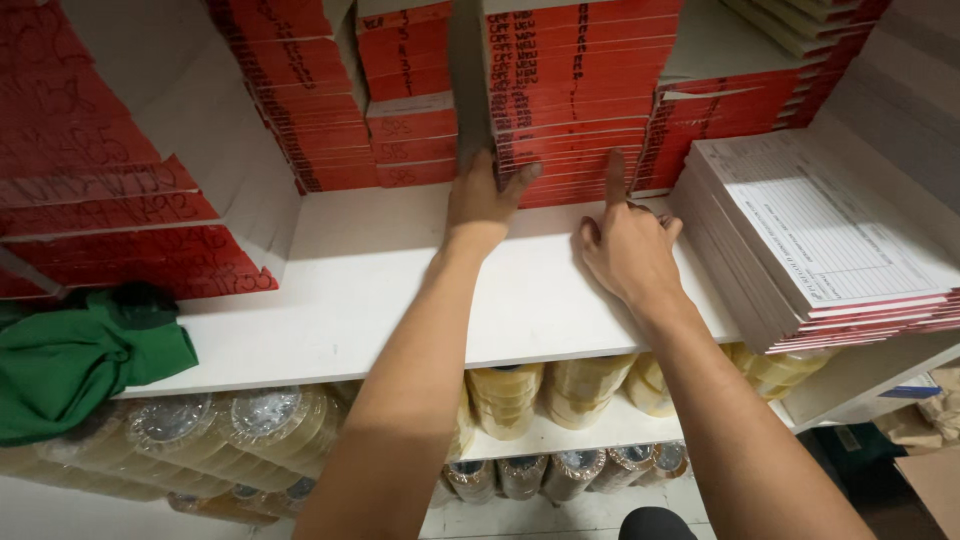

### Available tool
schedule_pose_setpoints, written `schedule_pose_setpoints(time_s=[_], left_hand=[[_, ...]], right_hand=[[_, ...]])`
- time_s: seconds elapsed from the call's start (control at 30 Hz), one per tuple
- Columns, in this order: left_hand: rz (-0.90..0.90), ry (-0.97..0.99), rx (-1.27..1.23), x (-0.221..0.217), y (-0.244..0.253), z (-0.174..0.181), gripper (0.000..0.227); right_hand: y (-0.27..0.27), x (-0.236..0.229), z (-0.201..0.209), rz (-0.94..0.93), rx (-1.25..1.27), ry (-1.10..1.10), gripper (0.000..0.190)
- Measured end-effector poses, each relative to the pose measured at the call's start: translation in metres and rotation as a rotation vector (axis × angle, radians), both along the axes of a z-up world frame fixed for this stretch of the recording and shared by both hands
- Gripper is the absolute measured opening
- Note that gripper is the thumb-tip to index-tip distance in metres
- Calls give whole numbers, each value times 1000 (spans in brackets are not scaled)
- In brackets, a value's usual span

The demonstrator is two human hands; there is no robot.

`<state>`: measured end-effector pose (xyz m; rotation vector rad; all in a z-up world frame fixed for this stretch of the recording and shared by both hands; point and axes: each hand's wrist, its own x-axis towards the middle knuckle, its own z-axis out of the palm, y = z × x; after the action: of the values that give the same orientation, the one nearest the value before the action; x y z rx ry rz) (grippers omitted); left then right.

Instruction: The person sorts through stacks of red and white paper documents on a white shelf. They pick up individual sheets, flip through them, and place them into a new pile on the shelf, organizing the paperwork by hand.

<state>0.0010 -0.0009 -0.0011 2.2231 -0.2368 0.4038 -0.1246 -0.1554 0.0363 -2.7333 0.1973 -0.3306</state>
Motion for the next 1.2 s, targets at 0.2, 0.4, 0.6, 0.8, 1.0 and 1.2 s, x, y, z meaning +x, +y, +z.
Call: schedule_pose_setpoints(time_s=[0.2,0.4,0.6,0.8,1.0,1.2], left_hand=[[-23,-10,-21,6,0,-1,83],[-4,16,-13,-13,-1,9,78],[37,-147,-54,-33,-2,33,84],[-34,-626,49,-5,4,98,82],[-351,-573,339,-7,20,173,29],[-313,-386,447,41,32,196,49]], right_hand=[[0,-2,3,-1,-26,-17,76],[-1,-3,-1,6,-2,-56,76],[-4,-9,7,20,6,-85,71],[-17,8,-7,40,158,-58,93],[-23,15,-17,51,104,-79,84],[-22,10,-7,41,159,-20,87]])
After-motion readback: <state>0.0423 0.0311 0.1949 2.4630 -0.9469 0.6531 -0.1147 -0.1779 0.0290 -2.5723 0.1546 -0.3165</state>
